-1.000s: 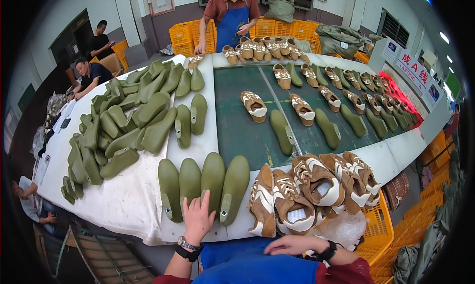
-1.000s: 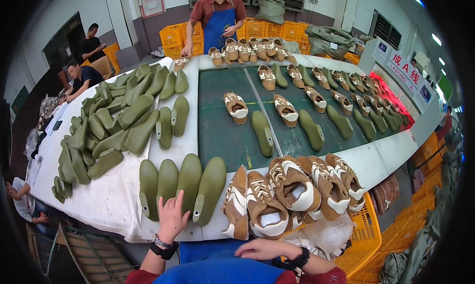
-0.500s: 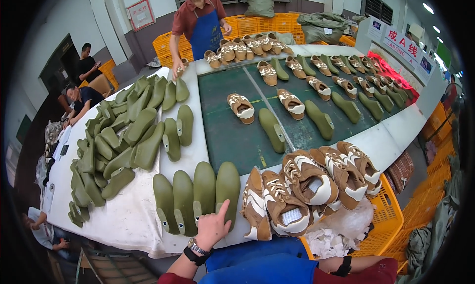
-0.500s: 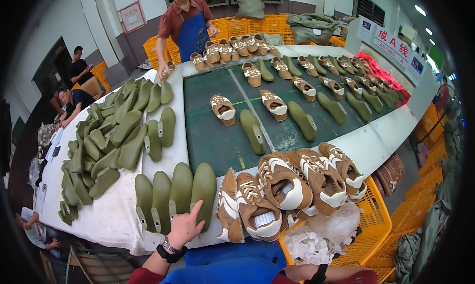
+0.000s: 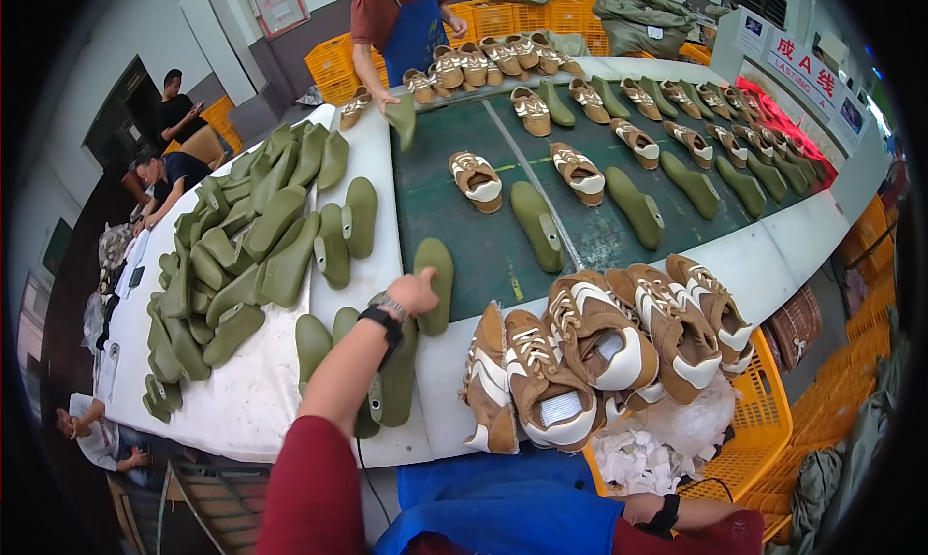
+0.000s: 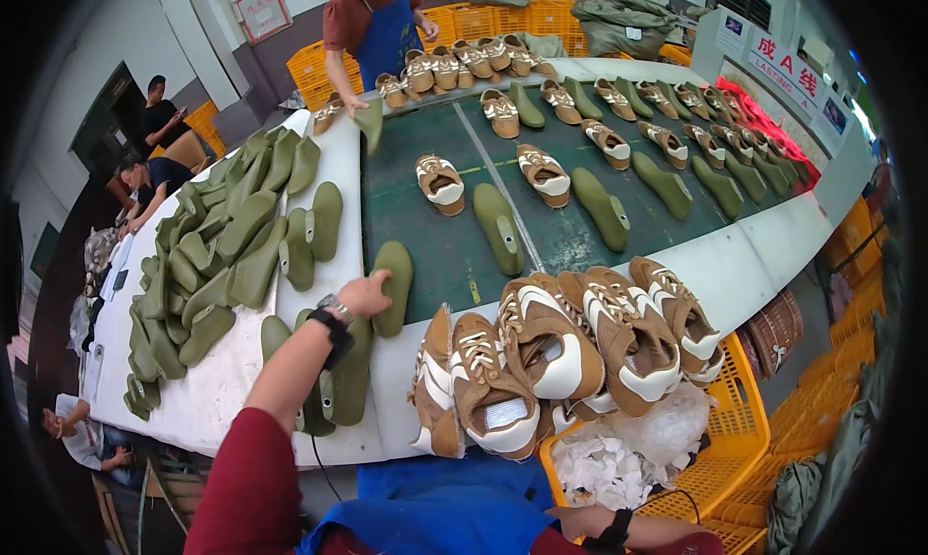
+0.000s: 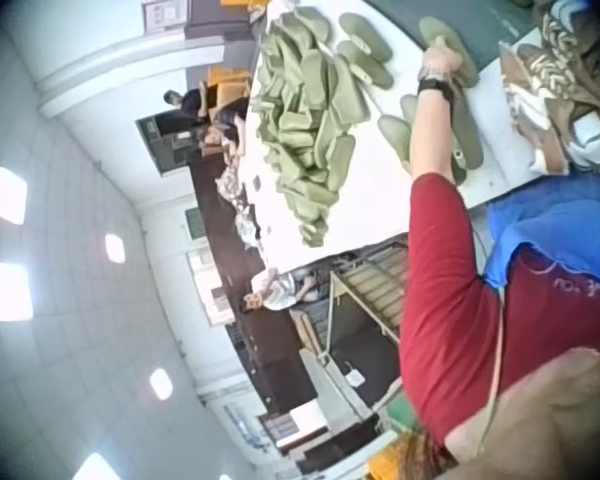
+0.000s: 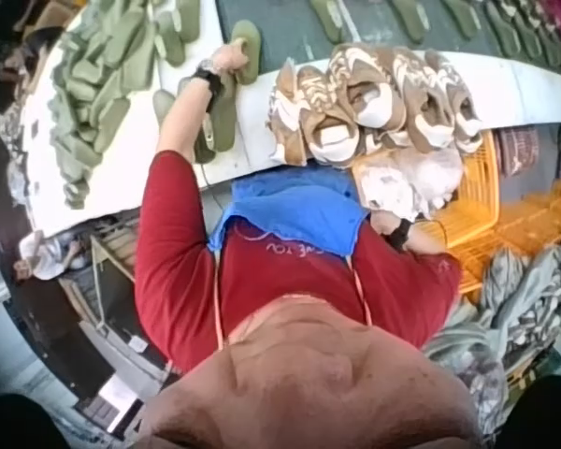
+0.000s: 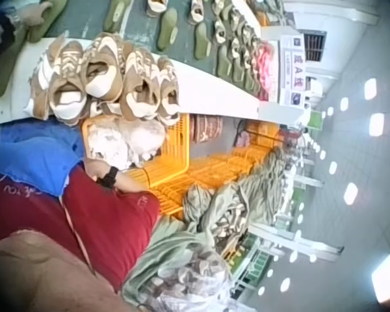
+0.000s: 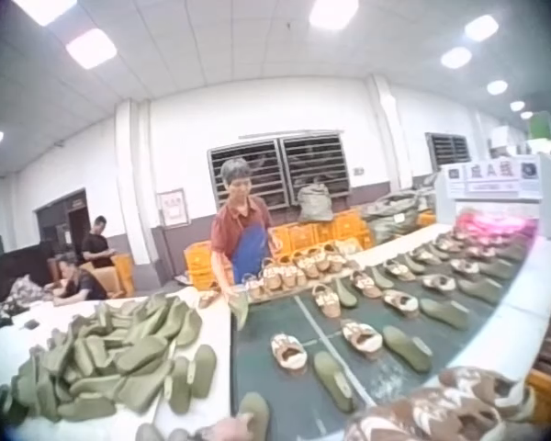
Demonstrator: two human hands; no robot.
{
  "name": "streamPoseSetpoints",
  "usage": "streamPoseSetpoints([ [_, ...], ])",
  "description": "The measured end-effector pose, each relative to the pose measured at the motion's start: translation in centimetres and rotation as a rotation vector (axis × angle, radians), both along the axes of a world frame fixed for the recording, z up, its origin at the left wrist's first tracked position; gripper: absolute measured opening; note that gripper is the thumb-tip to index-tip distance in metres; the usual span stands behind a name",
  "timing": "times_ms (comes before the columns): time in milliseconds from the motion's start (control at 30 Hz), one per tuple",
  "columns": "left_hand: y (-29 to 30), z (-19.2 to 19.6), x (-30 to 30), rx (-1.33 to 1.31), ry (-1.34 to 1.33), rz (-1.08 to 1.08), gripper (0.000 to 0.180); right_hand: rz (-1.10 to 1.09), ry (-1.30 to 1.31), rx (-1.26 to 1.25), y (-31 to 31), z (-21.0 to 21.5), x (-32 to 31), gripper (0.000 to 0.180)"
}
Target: Sort shoe lasts and finished shoes on a production line table.
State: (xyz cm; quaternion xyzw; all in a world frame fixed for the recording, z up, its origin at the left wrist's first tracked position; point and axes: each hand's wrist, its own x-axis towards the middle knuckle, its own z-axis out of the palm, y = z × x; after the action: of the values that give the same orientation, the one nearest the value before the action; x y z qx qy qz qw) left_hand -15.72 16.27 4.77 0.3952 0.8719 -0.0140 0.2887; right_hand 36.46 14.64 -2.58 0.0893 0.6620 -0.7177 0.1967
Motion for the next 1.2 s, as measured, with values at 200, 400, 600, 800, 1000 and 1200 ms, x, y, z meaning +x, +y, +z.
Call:
streamPoseSetpoints([
  [200,3.5,-7.9,-2.3,0.065,0.286,0.012,0.057,0.034,-0.005,-0.019,0.5,-5.7,3.0,0.046],
  [400,3.9,-7.2,-2.6,0.021,0.243,0.038,0.058,0.077,-0.032,-0.03,0.3,-7.9,3.7,0.053],
  [600,2.8,-5.1,-1.2,-0.018,0.369,-0.187,0.042,0.079,0.638,-0.081,-0.6,-8.5,2.9,0.048],
  [800,-0.9,2.5,4.8,0.202,0.868,-0.674,0.017,0.063,0.193,-0.02,-0.4,-8.5,3.4,0.044],
  [1000,-6.6,6.2,10.3,0.315,1.165,-1.017,0.03,0.176,0.283,-0.023,0.6,-9.3,3.2,0.039],
  [1200,-9.6,6.3,10.8,0.176,1.197,-1.055,0.025,0.315,0.239,-0.005,1.9,-9.6,3.8,0.038],
])
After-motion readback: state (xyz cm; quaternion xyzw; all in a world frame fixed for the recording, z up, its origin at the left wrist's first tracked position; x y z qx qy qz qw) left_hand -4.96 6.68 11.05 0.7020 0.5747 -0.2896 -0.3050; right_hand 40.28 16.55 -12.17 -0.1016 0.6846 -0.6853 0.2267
